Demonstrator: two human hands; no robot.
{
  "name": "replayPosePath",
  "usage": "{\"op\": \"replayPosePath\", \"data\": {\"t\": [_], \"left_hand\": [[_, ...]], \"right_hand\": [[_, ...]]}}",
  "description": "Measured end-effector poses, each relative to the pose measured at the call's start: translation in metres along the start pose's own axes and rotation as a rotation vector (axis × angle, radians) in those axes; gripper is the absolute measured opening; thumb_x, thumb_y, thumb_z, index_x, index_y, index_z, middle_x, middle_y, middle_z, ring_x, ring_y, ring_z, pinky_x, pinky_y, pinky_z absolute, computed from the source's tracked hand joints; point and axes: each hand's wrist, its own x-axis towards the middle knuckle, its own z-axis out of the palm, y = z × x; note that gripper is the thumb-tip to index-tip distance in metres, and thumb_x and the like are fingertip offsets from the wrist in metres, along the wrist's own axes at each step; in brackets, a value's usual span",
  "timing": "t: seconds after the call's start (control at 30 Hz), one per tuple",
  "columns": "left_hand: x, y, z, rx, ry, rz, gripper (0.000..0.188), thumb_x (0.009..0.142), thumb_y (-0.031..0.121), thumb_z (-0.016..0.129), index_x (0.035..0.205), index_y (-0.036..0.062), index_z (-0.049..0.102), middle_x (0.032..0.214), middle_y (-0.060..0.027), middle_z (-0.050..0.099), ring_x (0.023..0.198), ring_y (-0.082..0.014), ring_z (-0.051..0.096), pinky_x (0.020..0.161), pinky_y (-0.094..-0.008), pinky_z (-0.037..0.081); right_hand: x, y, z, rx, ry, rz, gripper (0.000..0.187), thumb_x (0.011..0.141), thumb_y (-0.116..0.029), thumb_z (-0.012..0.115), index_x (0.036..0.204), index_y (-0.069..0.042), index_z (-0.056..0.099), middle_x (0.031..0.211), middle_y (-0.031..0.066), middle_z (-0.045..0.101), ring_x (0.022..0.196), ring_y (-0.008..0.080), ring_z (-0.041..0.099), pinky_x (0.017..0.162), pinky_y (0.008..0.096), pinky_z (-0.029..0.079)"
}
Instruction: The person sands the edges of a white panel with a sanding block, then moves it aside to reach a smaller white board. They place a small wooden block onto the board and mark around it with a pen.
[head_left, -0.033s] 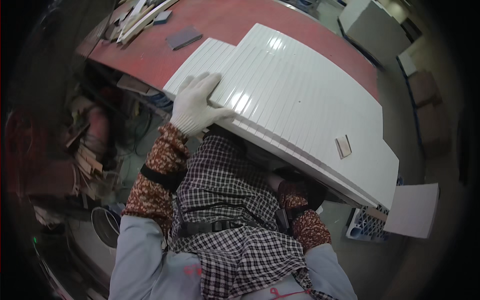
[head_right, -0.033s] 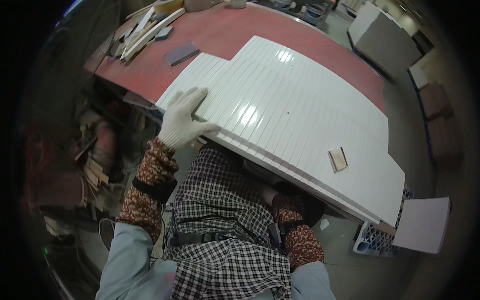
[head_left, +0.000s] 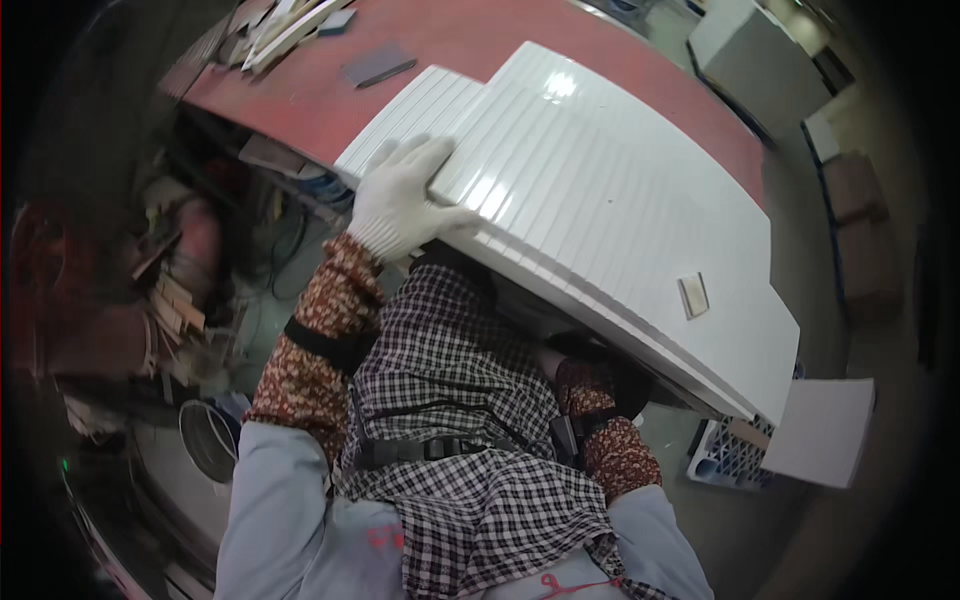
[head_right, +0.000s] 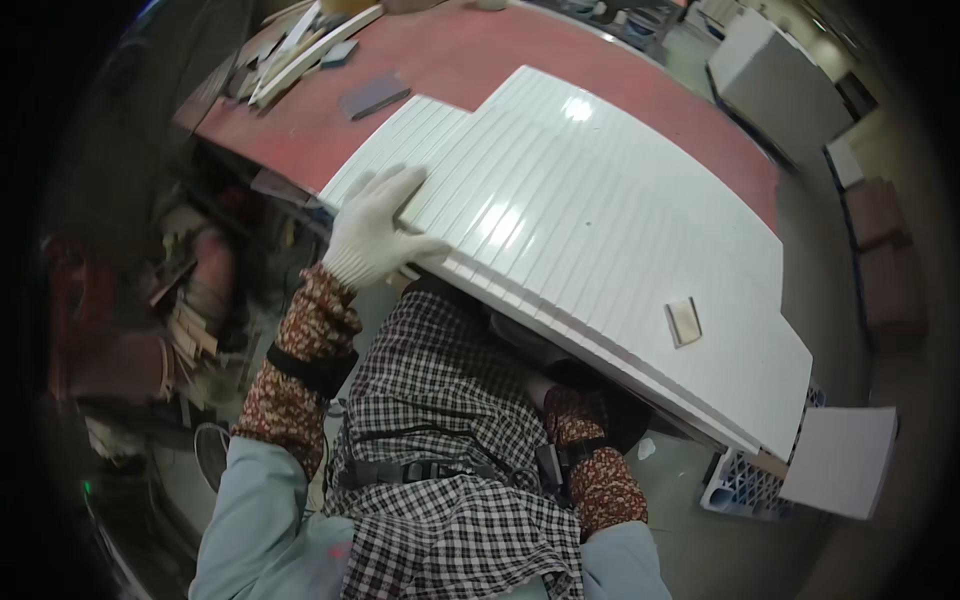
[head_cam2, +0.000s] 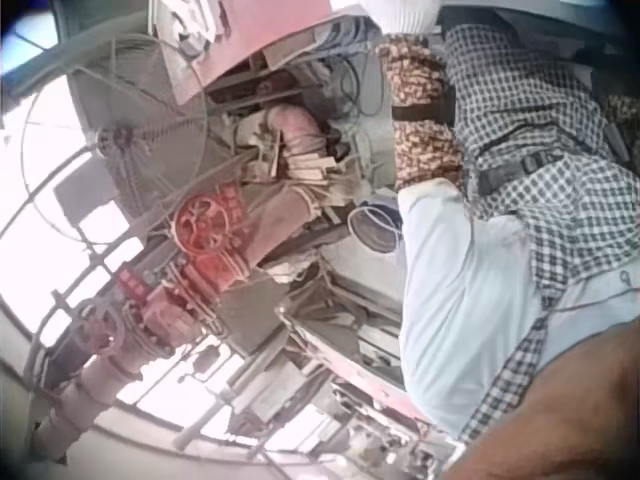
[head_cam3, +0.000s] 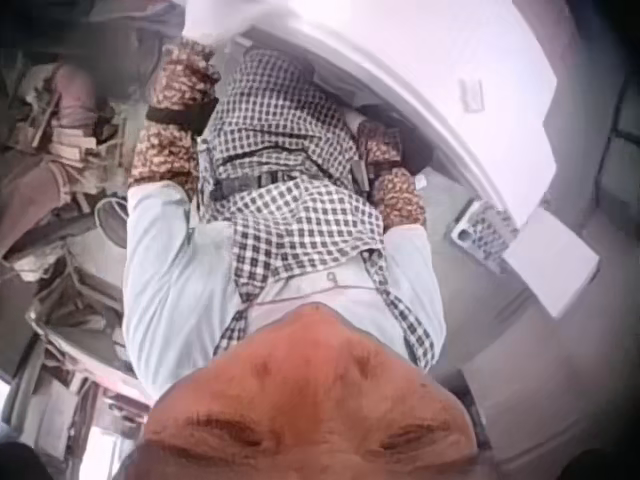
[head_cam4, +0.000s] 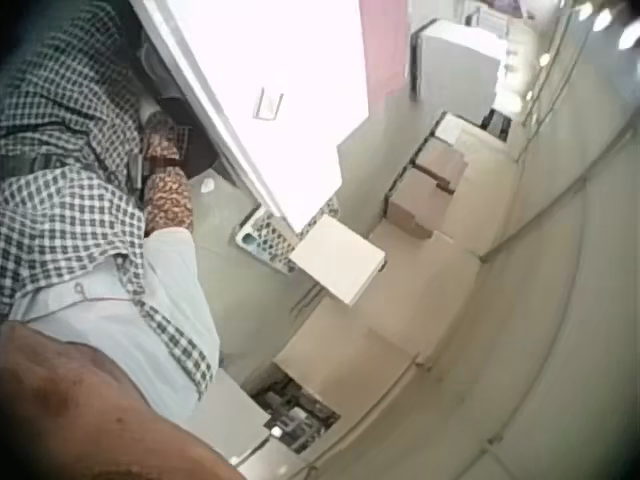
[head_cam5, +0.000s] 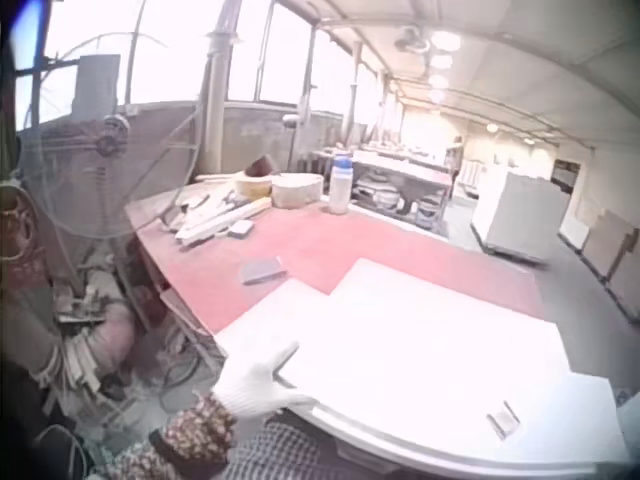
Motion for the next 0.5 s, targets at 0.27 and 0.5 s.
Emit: {"op": "replayPosePath", "data": {"t": [0.27,0.5], "left_hand": [[-0.009,-0.009,0.021,-0.011,0.077,-0.012,0.090,0.071,0.049,0.091,0.144,0.0042,0.062,0.145,-0.0201,0.062,0.134,-0.0345,0.056,0.117,-0.0454,0.042],[-0.012,0.001,0.031,0.022,0.111,0.040,0.094,0.075,0.054,0.088,0.147,0.0021,0.058,0.147,-0.0231,0.060,0.150,-0.0349,0.045,0.129,-0.0507,0.027]], "right_hand": [[0.015,-0.043,-0.008,-0.549,-0.089,-0.170,0.042,0.103,-0.029,0.059,0.137,-0.003,0.065,0.127,0.0225,0.070,0.117,0.0343,0.068,0.103,0.0434,0.053],[0.032,-0.040,-0.050,-0.674,0.128,-0.284,0.041,0.103,-0.026,0.060,0.136,-0.003,0.065,0.126,0.0222,0.070,0.116,0.0339,0.068,0.102,0.0428,0.054]]}}
